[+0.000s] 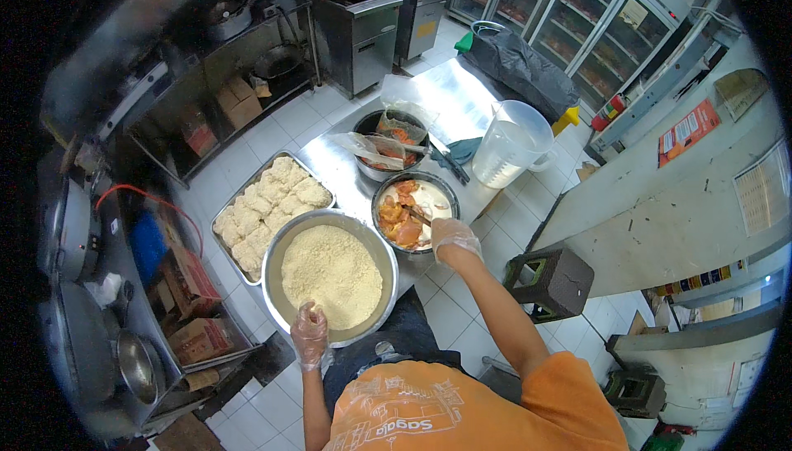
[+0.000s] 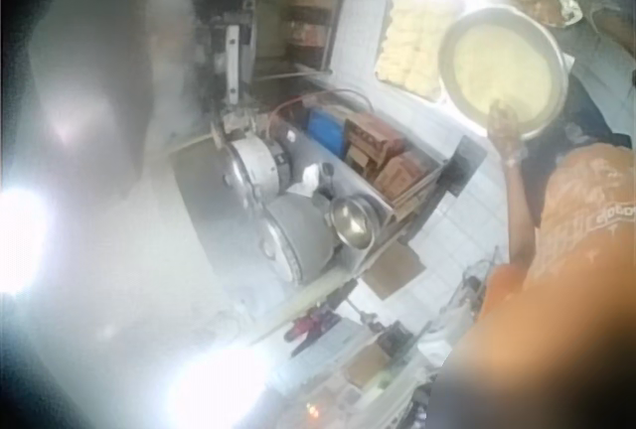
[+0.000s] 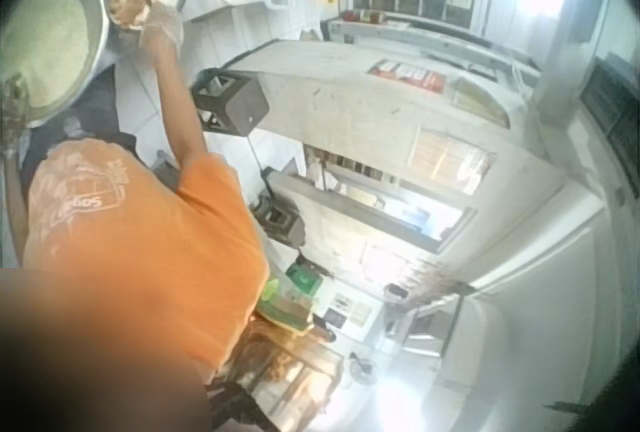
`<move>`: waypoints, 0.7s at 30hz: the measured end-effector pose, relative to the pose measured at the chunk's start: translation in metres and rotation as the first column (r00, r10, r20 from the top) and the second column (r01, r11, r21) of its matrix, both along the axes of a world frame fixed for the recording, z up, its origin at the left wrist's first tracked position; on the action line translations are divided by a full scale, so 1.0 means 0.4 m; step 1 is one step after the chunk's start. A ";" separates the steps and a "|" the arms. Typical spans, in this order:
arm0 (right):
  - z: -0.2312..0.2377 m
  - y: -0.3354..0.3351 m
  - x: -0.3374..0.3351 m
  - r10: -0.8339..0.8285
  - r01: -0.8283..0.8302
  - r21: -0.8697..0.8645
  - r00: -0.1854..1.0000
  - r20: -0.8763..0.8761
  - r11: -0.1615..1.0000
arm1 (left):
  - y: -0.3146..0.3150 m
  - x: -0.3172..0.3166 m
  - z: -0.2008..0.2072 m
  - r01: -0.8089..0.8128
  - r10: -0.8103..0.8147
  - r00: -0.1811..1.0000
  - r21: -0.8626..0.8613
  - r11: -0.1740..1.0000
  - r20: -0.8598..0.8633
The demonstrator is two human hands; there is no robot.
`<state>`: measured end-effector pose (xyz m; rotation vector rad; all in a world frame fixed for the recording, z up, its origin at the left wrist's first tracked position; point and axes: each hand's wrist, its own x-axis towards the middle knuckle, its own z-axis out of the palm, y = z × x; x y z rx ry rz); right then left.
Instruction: The person handles marinated chicken pieces, coating them in a liquid batter and then in breadcrumbs. They repeatedly transfer pieces between bowls and a tray, ensuring each piece is fully coated before placing it aside.
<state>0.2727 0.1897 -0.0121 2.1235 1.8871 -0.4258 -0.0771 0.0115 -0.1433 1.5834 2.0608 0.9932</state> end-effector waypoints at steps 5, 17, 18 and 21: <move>0.102 0.030 0.033 0.050 -0.050 -0.004 0.996 0.071 0.999 | 0.003 -0.002 0.001 0.012 -0.012 1.000 0.022 1.000 0.013; -0.009 -0.062 -0.007 0.050 -0.054 -0.031 0.994 -0.095 0.998 | -0.002 -0.006 0.007 0.059 -0.059 0.998 0.025 0.998 -0.013; 0.011 -0.059 0.001 0.086 -0.088 -0.015 0.992 -0.092 0.996 | -0.001 -0.007 0.008 0.078 -0.077 0.997 0.065 0.995 -0.013; 0.102 -0.032 0.035 0.081 -0.086 -0.083 0.995 -0.060 0.993 | -0.004 -0.008 0.013 0.094 -0.092 0.995 0.074 0.993 -0.028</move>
